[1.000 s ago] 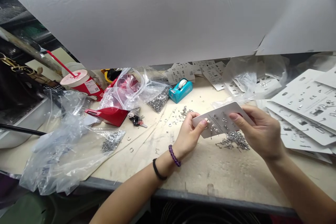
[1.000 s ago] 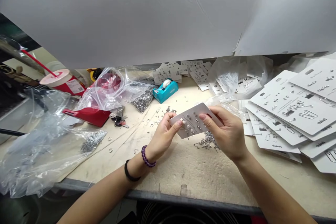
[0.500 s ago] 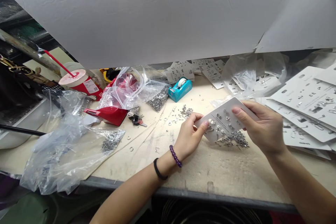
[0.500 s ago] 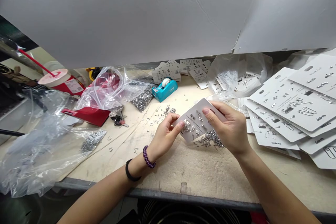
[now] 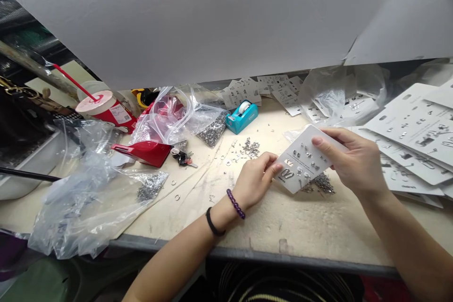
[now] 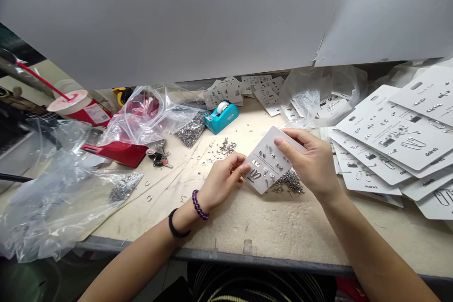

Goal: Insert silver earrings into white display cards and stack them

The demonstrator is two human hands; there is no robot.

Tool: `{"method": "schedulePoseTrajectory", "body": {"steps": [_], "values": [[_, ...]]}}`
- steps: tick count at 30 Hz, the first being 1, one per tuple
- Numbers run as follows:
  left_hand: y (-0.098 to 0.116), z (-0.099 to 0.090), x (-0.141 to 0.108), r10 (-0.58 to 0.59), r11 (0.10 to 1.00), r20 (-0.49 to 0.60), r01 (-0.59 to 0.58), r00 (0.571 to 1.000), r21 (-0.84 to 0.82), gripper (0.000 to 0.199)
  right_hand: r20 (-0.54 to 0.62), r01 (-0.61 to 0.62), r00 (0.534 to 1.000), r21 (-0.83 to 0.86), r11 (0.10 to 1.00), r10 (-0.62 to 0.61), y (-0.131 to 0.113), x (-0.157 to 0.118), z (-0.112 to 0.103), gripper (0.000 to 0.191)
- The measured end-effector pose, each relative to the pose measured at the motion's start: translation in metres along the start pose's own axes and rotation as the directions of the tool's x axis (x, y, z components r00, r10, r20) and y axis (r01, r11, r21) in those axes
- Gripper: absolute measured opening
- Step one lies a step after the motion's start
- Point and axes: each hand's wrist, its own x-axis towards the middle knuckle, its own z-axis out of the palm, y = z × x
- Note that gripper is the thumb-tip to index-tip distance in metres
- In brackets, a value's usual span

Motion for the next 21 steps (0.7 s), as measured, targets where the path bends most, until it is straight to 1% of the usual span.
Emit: {"method": "schedulePoseTrajectory", "body": {"steps": [2,3,5,6,8,10,13,16,19,21], "values": [[0.001,0.0,0.001,-0.024,0.999,0.074,0.027,0.997,-0.034,0.015,0.006,-0.031,0.999,0.015,0.999,0.031,0.001,0.001,-0.001,0.023],[0.001,0.0,0.001,-0.035,0.996,0.117,0.044,0.993,-0.076,0.015,0.002,-0.051,0.999,0.042,0.998,0.051,0.001,0.002,-0.002,0.022],[0.002,0.001,0.002,-0.059,0.977,0.171,0.092,0.983,-0.193,0.017,-0.015,-0.088,0.996,0.163,0.983,0.092,0.003,0.005,-0.002,0.022],[0.002,0.002,0.002,-0.073,0.959,0.171,0.116,0.983,-0.258,0.019,-0.017,-0.099,0.994,0.245,0.965,0.107,0.004,0.006,-0.002,0.022],[0.003,0.002,0.004,-0.106,0.918,0.12,0.143,0.987,-0.37,0.023,0.004,-0.109,0.993,0.394,0.913,0.117,0.007,0.009,-0.001,0.023],[0.004,0.002,0.005,-0.126,0.892,0.038,0.13,0.991,-0.432,0.026,0.077,-0.131,0.991,0.452,0.882,0.108,0.01,0.01,0.001,0.024],[0.006,0.0,0.007,-0.124,0.887,-0.051,0.087,0.991,-0.453,0.029,0.217,-0.191,0.97,0.388,0.902,0.112,0.013,0.009,0.006,0.029],[0.008,-0.002,0.008,-0.12,0.887,-0.087,0.067,0.989,-0.456,0.031,0.3,-0.188,0.95,0.337,0.923,0.084,0.014,0.006,0.01,0.032],[0.007,-0.002,0.008,-0.126,0.886,-0.099,0.068,0.987,-0.459,0.031,0.322,-0.165,0.945,0.353,0.921,0.046,0.014,0.004,0.012,0.033],[0.006,-0.002,0.007,-0.123,0.887,-0.099,0.064,0.988,-0.458,0.031,0.315,-0.162,0.948,0.349,0.923,0.047,0.013,0.004,0.012,0.035]]}}
